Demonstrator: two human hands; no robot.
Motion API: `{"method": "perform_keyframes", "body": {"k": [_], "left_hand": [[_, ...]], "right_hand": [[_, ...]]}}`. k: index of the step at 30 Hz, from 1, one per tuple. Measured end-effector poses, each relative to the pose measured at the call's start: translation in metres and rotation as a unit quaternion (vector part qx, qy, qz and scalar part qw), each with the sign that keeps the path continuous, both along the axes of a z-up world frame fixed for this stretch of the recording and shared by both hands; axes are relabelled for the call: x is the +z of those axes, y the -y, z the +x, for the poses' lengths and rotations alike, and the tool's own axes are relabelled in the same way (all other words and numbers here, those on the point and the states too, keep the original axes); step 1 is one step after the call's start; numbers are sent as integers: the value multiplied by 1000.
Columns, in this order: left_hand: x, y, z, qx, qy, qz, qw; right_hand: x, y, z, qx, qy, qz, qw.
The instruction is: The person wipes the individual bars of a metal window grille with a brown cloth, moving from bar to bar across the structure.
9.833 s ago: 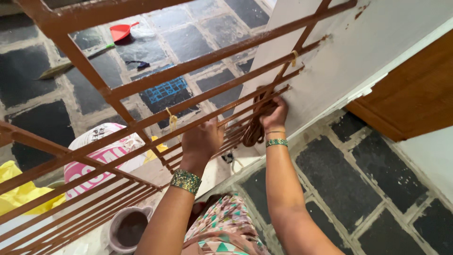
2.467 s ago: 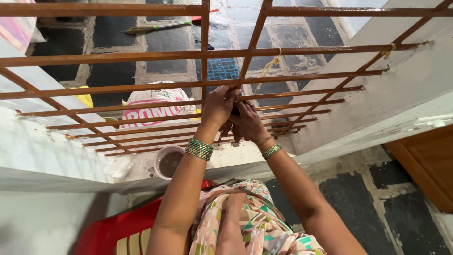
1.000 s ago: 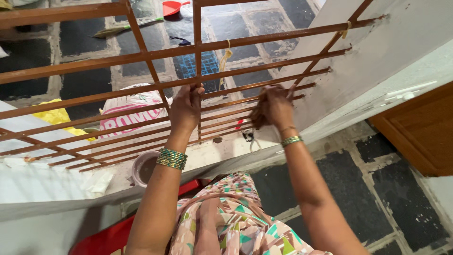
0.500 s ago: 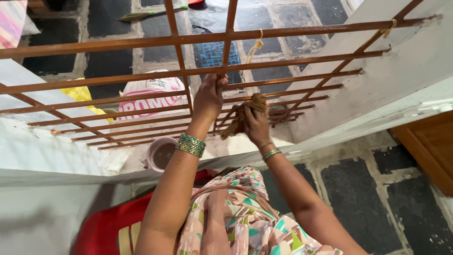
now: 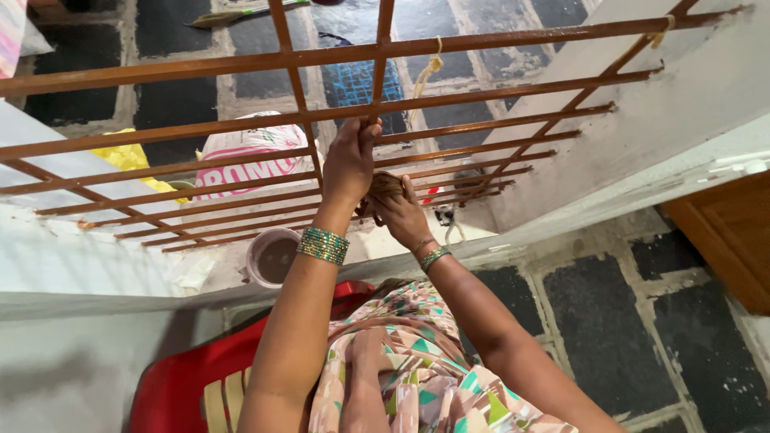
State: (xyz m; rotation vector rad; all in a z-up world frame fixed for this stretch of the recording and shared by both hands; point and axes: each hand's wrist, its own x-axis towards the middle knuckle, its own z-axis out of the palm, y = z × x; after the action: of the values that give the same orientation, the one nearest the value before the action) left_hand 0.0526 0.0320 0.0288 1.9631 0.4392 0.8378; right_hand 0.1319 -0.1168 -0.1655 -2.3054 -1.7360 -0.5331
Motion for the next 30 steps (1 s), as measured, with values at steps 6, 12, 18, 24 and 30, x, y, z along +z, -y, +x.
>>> {"method": "perform_keyframes", "body": {"k": [6, 12, 18, 24, 30], "left_hand": [[8, 7, -5, 32, -20, -7, 999], [14, 7, -5, 29, -22, 4, 999], [10, 12, -4, 26, -1, 19, 999], [-6, 10, 4, 54, 1, 109, 993], [-5, 7, 6, 47, -5, 135, 990]], "right_hand": [[27, 39, 37, -21, -6, 28, 999], [36, 100, 101, -96, -51, 78, 991], [49, 119, 117, -170, -93, 140, 971], [33, 50, 76, -85, -173, 216, 957], [53, -24, 30, -173, -245, 13, 954]]}}
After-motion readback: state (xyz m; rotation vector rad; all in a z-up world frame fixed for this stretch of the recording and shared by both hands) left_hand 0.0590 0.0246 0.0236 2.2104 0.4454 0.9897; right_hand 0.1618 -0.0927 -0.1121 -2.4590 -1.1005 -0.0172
